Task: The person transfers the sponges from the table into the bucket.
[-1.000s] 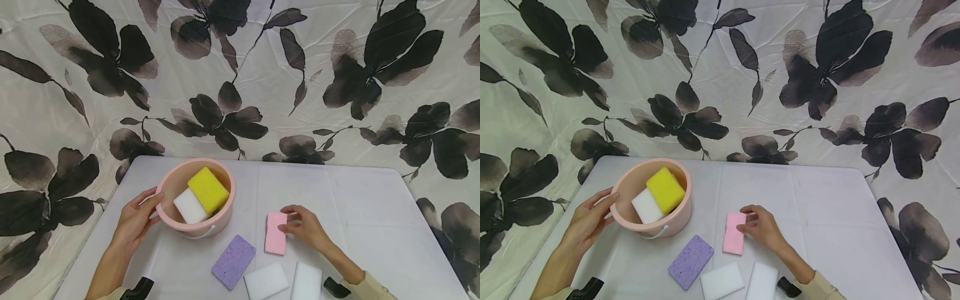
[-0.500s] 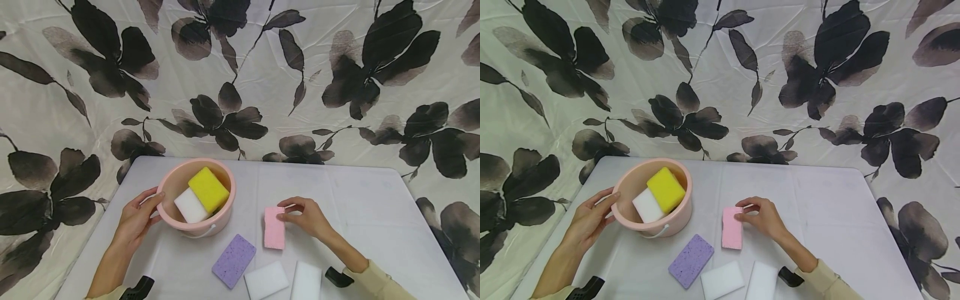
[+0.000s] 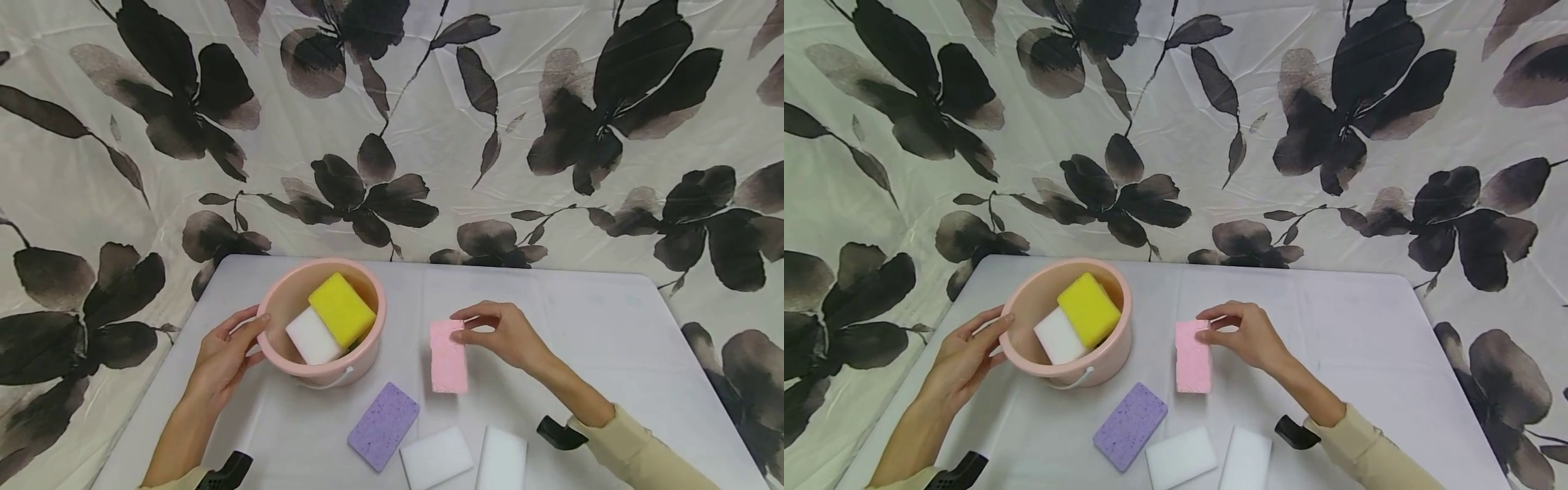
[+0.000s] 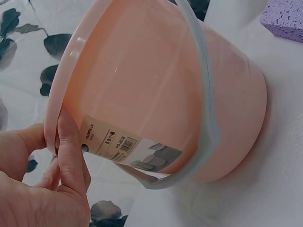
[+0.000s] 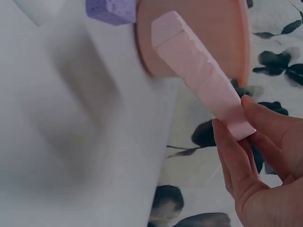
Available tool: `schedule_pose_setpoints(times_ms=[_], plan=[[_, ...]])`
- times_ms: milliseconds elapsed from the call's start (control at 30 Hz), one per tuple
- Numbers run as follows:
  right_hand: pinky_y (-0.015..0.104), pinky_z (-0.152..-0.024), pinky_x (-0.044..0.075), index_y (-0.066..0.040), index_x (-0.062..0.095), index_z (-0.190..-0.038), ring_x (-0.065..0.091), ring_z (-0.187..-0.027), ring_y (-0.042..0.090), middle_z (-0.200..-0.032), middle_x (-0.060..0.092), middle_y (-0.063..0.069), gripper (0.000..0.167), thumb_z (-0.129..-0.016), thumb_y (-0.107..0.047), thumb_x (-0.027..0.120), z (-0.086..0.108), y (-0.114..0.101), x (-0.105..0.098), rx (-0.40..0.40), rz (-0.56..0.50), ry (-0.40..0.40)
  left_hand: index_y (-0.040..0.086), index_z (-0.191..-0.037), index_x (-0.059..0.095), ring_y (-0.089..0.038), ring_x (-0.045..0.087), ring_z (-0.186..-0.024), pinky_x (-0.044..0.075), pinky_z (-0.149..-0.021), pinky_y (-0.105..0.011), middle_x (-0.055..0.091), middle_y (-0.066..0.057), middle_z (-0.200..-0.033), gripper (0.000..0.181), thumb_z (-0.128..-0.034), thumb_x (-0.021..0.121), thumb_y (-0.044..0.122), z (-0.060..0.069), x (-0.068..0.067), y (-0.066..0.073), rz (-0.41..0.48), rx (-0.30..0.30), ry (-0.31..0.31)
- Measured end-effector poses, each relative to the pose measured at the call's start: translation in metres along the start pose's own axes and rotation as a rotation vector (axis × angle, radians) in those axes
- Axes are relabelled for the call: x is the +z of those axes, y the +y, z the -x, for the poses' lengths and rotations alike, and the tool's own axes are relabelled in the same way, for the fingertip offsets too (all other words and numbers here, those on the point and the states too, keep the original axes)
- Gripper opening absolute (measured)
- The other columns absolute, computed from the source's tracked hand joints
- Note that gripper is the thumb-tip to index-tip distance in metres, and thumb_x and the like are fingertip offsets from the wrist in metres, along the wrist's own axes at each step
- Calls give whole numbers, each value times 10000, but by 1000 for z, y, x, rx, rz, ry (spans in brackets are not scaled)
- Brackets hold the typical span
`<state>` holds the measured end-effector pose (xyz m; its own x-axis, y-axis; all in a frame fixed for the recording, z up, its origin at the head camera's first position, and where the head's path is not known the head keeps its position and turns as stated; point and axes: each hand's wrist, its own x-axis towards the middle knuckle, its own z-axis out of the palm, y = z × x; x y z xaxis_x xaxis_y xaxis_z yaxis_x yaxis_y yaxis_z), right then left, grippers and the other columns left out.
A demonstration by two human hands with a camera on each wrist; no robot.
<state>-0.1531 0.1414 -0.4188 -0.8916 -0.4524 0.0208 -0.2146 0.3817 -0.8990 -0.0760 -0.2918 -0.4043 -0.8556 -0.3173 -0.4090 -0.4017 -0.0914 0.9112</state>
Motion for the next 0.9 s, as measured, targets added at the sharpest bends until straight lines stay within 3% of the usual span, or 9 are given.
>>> schedule_pose_setpoints(times_ms=[400, 733, 900], plan=[[276, -850, 572, -123, 786, -1158, 715, -1005, 164, -1116, 734, 8, 332, -842, -185, 866, -16, -36, -15, -36, -3, -33, 161, -1495, 476, -29, 673, -986, 597, -819, -228, 665, 155, -1110, 678, -936, 754, 426, 0, 0, 0, -2, 0, -7], [289, -854, 577, -147, 785, -1160, 704, -1015, 178, -1131, 737, 7, 329, -844, -192, 865, -33, -63, -17, -48, -41, -89, 153, -1516, 458, -27, 669, -1010, 589, -847, -233, 617, 52, -1275, 709, -937, 745, 445, 1, 1, 1, -18, 10, -8], [320, -869, 583, -145, 787, -1157, 704, -1016, 193, -1113, 714, 24, 322, -847, -188, 865, -43, -75, -13, -63, -64, -126, 161, -1505, 473, -33, 672, -994, 594, -830, -230, 641, 86, -1211, 696, -933, 752, 443, 1, 0, 0, -14, -3, 3]])
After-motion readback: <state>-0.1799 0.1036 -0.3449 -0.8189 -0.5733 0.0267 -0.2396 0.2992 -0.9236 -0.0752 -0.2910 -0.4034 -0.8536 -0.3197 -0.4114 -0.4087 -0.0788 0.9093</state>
